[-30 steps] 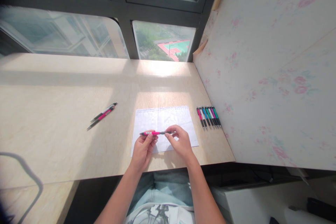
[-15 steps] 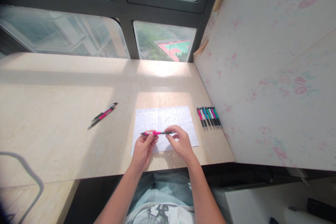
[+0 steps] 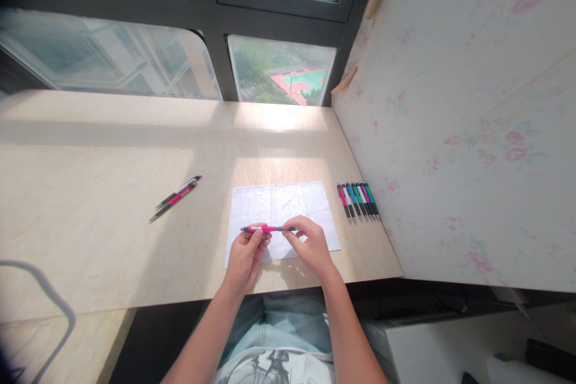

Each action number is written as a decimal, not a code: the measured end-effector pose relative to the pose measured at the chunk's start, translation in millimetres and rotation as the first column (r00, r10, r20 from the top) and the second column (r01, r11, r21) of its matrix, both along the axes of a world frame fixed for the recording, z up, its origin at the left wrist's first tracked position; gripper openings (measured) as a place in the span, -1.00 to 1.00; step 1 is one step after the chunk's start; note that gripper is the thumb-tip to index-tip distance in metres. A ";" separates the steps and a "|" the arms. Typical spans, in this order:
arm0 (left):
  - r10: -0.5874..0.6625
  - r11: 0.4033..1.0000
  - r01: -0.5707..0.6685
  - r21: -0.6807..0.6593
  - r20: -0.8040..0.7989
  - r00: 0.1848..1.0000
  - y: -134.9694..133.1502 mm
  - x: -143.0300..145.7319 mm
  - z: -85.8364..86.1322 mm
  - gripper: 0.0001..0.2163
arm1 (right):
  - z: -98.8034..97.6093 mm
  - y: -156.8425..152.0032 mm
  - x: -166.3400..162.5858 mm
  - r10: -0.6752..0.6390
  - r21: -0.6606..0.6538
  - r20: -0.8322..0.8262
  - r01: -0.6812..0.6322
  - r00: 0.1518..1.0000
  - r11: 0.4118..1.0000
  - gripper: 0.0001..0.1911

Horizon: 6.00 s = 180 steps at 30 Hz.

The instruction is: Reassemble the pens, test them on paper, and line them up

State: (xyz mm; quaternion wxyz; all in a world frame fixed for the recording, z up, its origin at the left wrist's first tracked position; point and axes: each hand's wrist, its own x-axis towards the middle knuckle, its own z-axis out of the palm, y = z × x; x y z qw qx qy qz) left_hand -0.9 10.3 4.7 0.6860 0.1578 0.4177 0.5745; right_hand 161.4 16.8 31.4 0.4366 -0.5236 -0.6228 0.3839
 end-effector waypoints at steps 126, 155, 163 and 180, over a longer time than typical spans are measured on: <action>-0.020 1.000 0.019 0.009 0.214 0.977 -0.7 -10.1 -1.6 -0.77 | 14.4 -0.6 -0.6 0.050 0.095 0.324 -0.085 0.945 0.992 -0.85; 0.051 0.999 -0.045 -0.030 0.282 0.958 1.9 -11.1 -0.5 -0.79 | -31.2 39.0 3.5 -0.375 0.349 0.515 0.211 0.771 0.913 -0.87; 0.042 0.999 -0.036 -0.027 0.284 0.958 1.8 -11.6 -1.2 -0.77 | -30.3 43.2 7.0 -0.350 0.279 0.429 0.246 0.833 0.928 -0.82; 0.079 0.996 -0.083 0.016 0.172 0.982 -1.4 -9.5 2.9 -0.76 | 8.7 -9.8 26.2 0.074 0.074 0.524 -0.132 0.848 0.989 -0.83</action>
